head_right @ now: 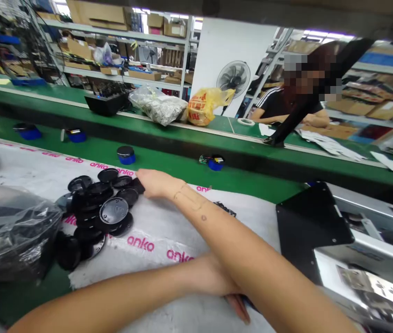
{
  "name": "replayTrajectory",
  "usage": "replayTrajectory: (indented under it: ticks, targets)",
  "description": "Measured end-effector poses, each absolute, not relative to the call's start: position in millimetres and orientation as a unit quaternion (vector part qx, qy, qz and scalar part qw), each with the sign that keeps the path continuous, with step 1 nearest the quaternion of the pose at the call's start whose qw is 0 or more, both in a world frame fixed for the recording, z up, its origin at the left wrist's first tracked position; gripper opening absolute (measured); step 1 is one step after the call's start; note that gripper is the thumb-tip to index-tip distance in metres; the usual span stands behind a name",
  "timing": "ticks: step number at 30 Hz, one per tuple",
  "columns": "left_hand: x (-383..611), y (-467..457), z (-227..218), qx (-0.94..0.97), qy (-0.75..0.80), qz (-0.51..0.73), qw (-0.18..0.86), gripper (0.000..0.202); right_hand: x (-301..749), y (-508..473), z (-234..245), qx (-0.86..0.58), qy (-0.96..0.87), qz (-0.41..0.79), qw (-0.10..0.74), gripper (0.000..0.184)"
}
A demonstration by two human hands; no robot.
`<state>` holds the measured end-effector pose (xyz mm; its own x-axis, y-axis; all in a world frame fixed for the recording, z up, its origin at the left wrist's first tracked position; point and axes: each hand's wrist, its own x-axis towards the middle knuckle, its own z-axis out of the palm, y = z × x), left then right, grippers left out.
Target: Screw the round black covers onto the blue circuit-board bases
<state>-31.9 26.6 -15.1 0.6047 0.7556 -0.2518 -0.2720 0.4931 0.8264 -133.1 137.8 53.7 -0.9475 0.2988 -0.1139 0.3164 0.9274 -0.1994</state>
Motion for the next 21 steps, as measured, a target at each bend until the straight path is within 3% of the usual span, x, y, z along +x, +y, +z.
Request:
replayTrajectory:
  ticks: [2, 7, 10, 11, 14, 18, 21]
  targets:
    - [-32.1, 26.8, -19.9, 0.392, 0.287, 0.296, 0.822, 0.035, -124.4, 150.0, 48.3, 0.133, 0.983, -0.119, 0.047, 0.034]
    - [-33.2, 31.0, -21.4, 0.404, 0.270, 0.275, 0.830, 0.060, -47.9, 137.5, 71.9, 0.183, 0.975, -0.120, 0.046, 0.074]
    - [-32.9, 29.3, -15.2, 0.418, 0.320, 0.272, 0.805, 0.052, 29.7, 103.4, 89.3, 0.252, 0.959, -0.129, 0.022, 0.063]
    - [-32.6, 27.9, -13.3, 0.421, 0.331, 0.276, 0.798, 0.046, 58.0, 88.6, 91.0, 0.285, 0.948, -0.142, -0.025, 0.057]
    - [-31.5, 24.1, -10.4, 0.424, 0.343, 0.282, 0.790, 0.038, 137.0, 40.7, 80.0, 0.384, 0.910, -0.115, -0.102, 0.064]
    - [-30.5, 23.3, -9.3, 0.438, 0.376, 0.240, 0.780, 0.027, 195.4, -6.1, 47.3, 0.509, 0.859, -0.013, -0.044, 0.060]
    - [-30.9, 23.5, -7.0, 0.464, 0.393, 0.221, 0.762, 0.025, 198.1, -18.0, 35.5, 0.501, 0.864, -0.028, -0.039, 0.057]
